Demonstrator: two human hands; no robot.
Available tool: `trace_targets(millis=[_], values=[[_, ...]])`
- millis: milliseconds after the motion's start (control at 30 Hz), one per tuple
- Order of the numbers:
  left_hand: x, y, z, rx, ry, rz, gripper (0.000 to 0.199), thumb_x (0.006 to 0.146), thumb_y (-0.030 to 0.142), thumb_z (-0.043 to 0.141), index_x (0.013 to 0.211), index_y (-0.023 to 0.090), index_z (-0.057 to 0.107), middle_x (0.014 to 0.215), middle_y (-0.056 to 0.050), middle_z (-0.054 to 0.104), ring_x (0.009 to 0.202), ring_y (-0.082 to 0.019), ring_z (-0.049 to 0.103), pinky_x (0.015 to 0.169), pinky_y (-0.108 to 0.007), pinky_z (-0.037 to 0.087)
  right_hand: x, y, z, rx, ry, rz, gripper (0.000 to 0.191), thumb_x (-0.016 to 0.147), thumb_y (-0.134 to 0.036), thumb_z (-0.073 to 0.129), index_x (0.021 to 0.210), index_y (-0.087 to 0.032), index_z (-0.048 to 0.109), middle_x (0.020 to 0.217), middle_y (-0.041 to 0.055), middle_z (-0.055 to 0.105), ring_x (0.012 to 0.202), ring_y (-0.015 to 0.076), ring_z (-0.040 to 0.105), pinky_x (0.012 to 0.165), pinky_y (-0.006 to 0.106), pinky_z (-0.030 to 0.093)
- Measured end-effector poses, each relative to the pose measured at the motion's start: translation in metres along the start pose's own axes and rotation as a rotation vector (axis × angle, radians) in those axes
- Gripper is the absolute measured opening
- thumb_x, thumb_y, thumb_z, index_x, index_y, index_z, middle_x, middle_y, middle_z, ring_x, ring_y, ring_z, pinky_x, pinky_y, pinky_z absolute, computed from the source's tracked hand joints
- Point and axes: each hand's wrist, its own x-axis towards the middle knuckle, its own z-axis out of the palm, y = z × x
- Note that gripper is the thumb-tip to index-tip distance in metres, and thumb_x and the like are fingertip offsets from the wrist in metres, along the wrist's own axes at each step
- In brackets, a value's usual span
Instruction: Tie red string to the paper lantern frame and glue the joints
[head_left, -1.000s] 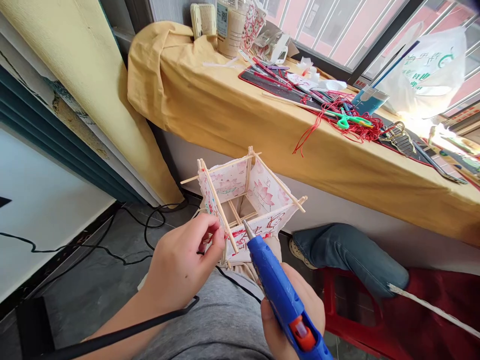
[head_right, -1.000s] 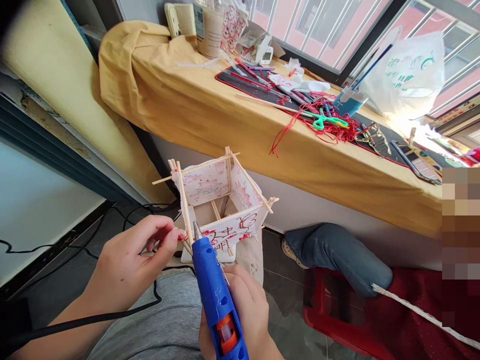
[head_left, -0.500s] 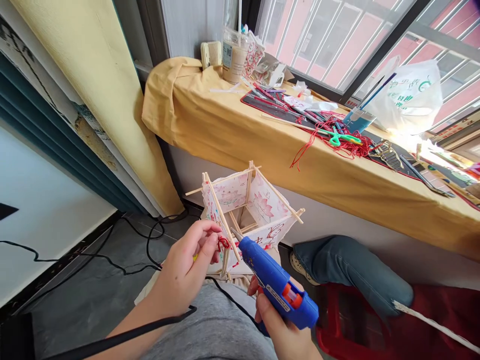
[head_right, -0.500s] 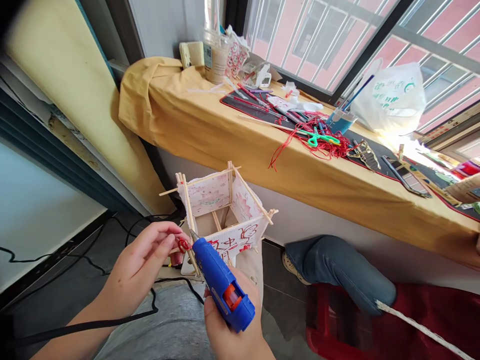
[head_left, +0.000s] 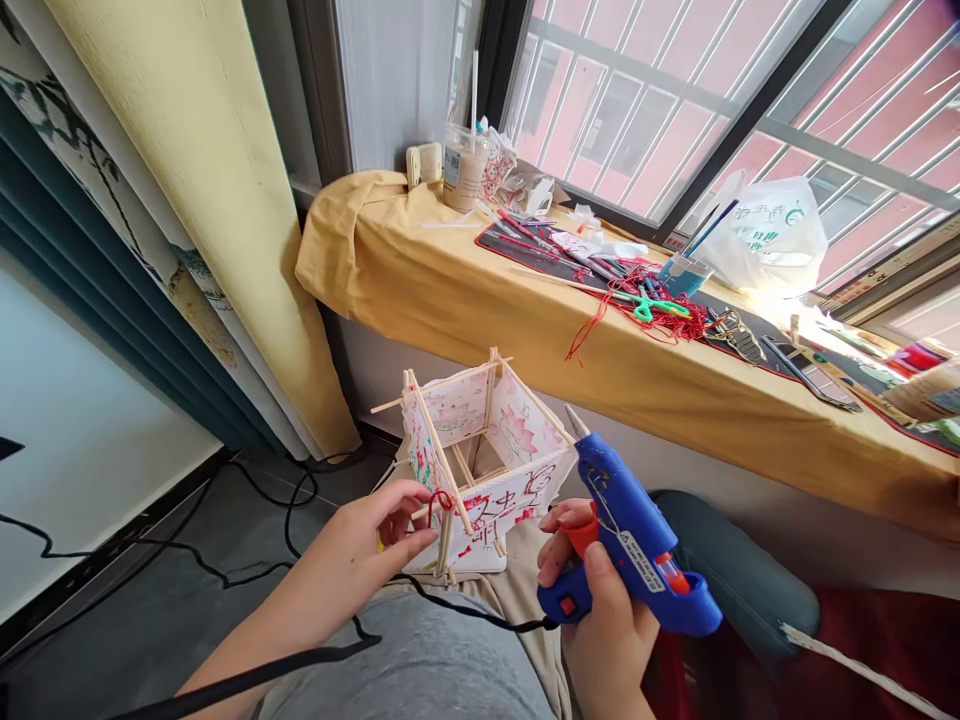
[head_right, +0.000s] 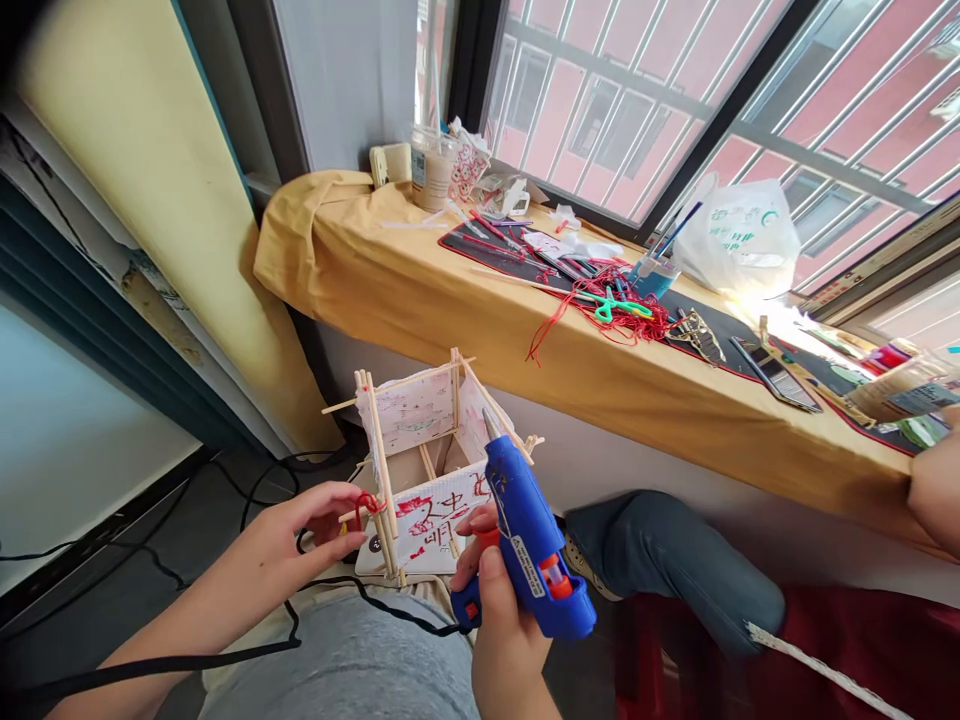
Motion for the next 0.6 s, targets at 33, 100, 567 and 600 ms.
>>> trace_targets(millis=[33, 100, 567, 600], values=[[0.001, -0.002, 0.001, 0.052, -0.016, 0.004, 0.028, 0.081, 0.045, 0.052, 0.093, 0.021, 0.059, 0.075, 0.001, 0.061, 0.065, -0.015, 0.052, 0.059, -0.024, 0.041, 0.001, 0.000, 0.001, 0.020, 0.008, 0.014, 0.016, 0.085, -0.034, 0.051, 0.086, -0.020, 0.060, 0.079, 0.0000, 0.061, 0.048, 0.0054, 0.050, 0.054, 0.022, 0.044], [0.001, -0.008, 0.002, 0.137, -0.051, 0.034, 0.028, 0.081, 0.045, 0.049, 0.078, 0.019, 0.060, 0.071, 0.000, 0.058, 0.065, -0.015, 0.051, 0.058, -0.023, 0.039, 0.001, 0.000, 0.003, 0.054, 0.004, 0.043, 0.016, 0.085, -0.033, 0.052, 0.085, -0.019, 0.060, 0.079, -0.0002, 0.061, 0.047, 0.0047, 0.050, 0.053, 0.022, 0.043], [-0.013, 0.063, -0.127, 0.264, 0.063, 0.255, 0.032, 0.074, 0.051, 0.051, 0.059, 0.026, 0.064, 0.060, 0.005, 0.058, 0.055, -0.011, 0.052, 0.054, -0.019, 0.041, -0.004, -0.002, 0.008, 0.078, 0.050, 0.095, 0.022, 0.079, -0.039, 0.059, 0.082, -0.017, 0.060, 0.073, 0.0015, 0.060, 0.045, 0.0055, 0.048, 0.042, 0.018, 0.037], [-0.010, 0.072, -0.133, 0.293, 0.110, 0.297, 0.032, 0.072, 0.052, 0.053, 0.059, 0.026, 0.065, 0.059, 0.005, 0.058, 0.055, -0.011, 0.052, 0.054, -0.018, 0.041, -0.004, -0.001, 0.006, 0.074, 0.038, 0.094, 0.022, 0.080, -0.039, 0.059, 0.082, -0.017, 0.060, 0.072, 0.0016, 0.061, 0.045, 0.0057, 0.048, 0.042, 0.019, 0.037]])
